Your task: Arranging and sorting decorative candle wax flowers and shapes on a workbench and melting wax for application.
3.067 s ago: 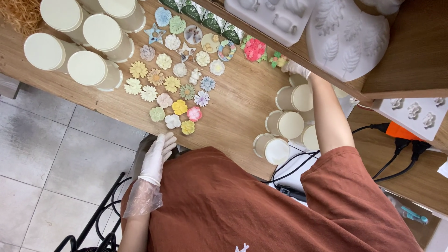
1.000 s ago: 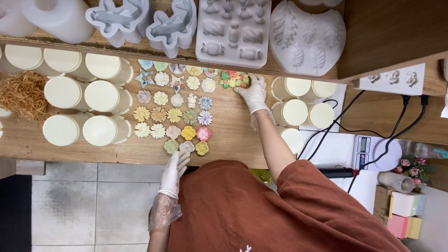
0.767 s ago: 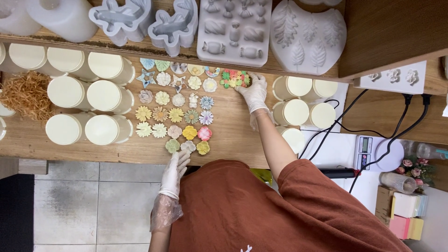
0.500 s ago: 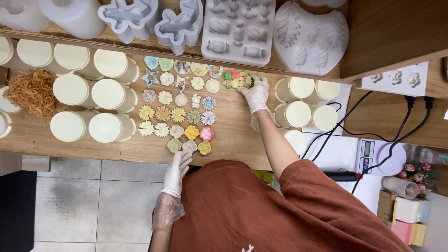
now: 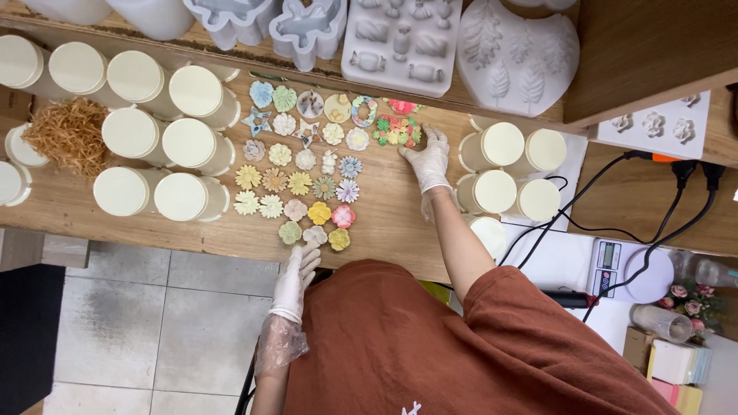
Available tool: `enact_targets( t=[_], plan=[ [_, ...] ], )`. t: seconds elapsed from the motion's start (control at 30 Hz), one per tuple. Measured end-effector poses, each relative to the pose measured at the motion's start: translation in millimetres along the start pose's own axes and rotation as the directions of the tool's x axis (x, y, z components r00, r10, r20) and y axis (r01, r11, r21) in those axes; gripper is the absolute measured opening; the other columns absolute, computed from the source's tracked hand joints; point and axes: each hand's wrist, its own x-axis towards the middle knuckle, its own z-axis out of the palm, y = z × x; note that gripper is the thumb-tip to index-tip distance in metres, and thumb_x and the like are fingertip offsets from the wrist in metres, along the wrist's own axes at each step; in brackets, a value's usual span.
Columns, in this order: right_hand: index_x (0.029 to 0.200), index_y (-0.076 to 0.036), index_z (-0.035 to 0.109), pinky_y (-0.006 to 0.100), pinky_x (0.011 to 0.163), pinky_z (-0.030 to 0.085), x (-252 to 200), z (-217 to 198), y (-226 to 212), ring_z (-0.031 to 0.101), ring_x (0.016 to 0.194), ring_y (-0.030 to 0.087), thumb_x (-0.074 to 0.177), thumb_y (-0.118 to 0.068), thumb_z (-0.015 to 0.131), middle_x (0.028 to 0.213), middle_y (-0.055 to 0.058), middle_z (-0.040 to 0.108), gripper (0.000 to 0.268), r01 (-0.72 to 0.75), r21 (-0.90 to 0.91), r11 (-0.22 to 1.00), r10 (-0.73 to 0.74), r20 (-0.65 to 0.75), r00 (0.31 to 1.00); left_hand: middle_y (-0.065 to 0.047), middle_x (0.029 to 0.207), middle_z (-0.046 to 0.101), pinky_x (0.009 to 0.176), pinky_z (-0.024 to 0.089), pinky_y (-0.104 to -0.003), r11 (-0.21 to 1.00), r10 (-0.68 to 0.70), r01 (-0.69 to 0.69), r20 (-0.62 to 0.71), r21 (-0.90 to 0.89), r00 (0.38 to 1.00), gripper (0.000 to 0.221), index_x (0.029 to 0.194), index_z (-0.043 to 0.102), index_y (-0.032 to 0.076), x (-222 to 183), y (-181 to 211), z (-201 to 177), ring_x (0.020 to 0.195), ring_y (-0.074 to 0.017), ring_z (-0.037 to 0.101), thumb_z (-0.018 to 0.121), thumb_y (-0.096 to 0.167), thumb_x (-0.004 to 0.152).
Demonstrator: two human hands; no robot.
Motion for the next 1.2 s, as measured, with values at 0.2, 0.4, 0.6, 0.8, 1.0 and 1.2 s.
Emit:
enact_targets(
  t=[0.2, 0.4, 0.6, 0.8, 1.0, 1.2],
  plan=[
    [0.142, -0.013, 0.061, 0.036, 0.118, 0.038, -0.4, -14.5, -4.0, 0.046, 0.137, 0.031, 0.065, -0.028, 0.095, 0.148, 0.012, 0.049, 0.085, 0.056, 0.016, 0.998, -0.057, 0.063, 0.996, -0.010, 0.143, 0.064, 0.116, 0.036, -0.041, 0.999, 0.031, -0.032, -0.025, -0.042, 0.999, 0.063, 0.144, 0.058, 0.011, -3.7, -16.4, -5.1, 0.135, -0.0227, 0.058, 0.037, 0.054, 0.103],
    [0.138, -0.010, 0.062, 0.037, 0.117, 0.039, 8.3, -4.8, 7.2, 0.047, 0.137, 0.031, 0.068, -0.029, 0.096, 0.148, 0.015, 0.048, 0.080, 0.081, -0.045, 0.996, -0.078, 0.062, 0.995, -0.009, 0.144, 0.064, 0.117, 0.032, -0.041, 0.985, 0.024, -0.039, -0.091, -0.165, 0.996, 0.061, 0.143, 0.058, 0.013, -9.7, -29.4, -24.8, 0.135, -0.0212, 0.056, 0.038, 0.054, 0.103],
    [0.146, -0.008, 0.052, 0.037, 0.115, 0.041, 1.7, -18.4, -4.4, 0.050, 0.134, 0.033, 0.067, -0.027, 0.093, 0.147, 0.019, 0.049, 0.091, 0.131, 0.018, 0.991, -0.132, 0.094, 0.987, -0.008, 0.143, 0.064, 0.117, 0.033, -0.040, 0.970, 0.038, -0.069, -0.137, -0.231, 0.990, 0.061, 0.143, 0.058, 0.013, -18.8, -29.5, -51.2, 0.134, -0.0209, 0.057, 0.038, 0.054, 0.103],
    [0.145, 0.000, 0.055, 0.042, 0.116, 0.039, -29.4, -35.2, -20.3, 0.050, 0.136, 0.036, 0.083, -0.028, 0.087, 0.145, 0.024, 0.053, 0.075, 0.231, 0.015, 0.973, -0.229, -0.091, 0.969, -0.009, 0.140, 0.066, 0.113, 0.036, -0.040, 0.908, 0.099, -0.167, -0.190, -0.385, 0.977, 0.059, 0.141, 0.060, 0.010, -9.1, -12.6, -138.8, 0.131, -0.0214, 0.058, 0.040, 0.052, 0.104],
    [0.141, 0.005, 0.057, 0.031, 0.102, 0.051, -100.1, -35.9, -67.0, 0.065, 0.119, 0.021, 0.096, -0.021, 0.072, 0.135, 0.018, 0.066, 0.054, 0.214, 0.384, 0.898, -0.227, -0.012, 0.974, -0.005, 0.144, 0.063, 0.114, 0.034, -0.036, 0.687, 0.298, -0.444, -0.334, -0.575, 0.894, 0.058, 0.142, 0.057, 0.010, -48.2, 43.8, -271.3, 0.133, -0.0179, 0.056, 0.040, 0.051, 0.104],
    [0.127, 0.001, 0.072, 0.027, 0.093, 0.050, -161.4, 0.2, -195.2, 0.065, 0.103, 0.011, 0.104, -0.017, 0.068, 0.117, 0.007, 0.074, 0.029, 0.369, 0.328, 0.870, -0.446, 0.202, 0.872, -0.008, 0.143, 0.062, 0.112, 0.041, -0.035, 0.325, 0.389, -0.739, -0.629, -0.590, 0.673, 0.057, 0.140, 0.057, 0.006, -121.7, 40.3, -420.8, 0.132, -0.0214, 0.058, 0.045, 0.049, 0.105]
  ],
)
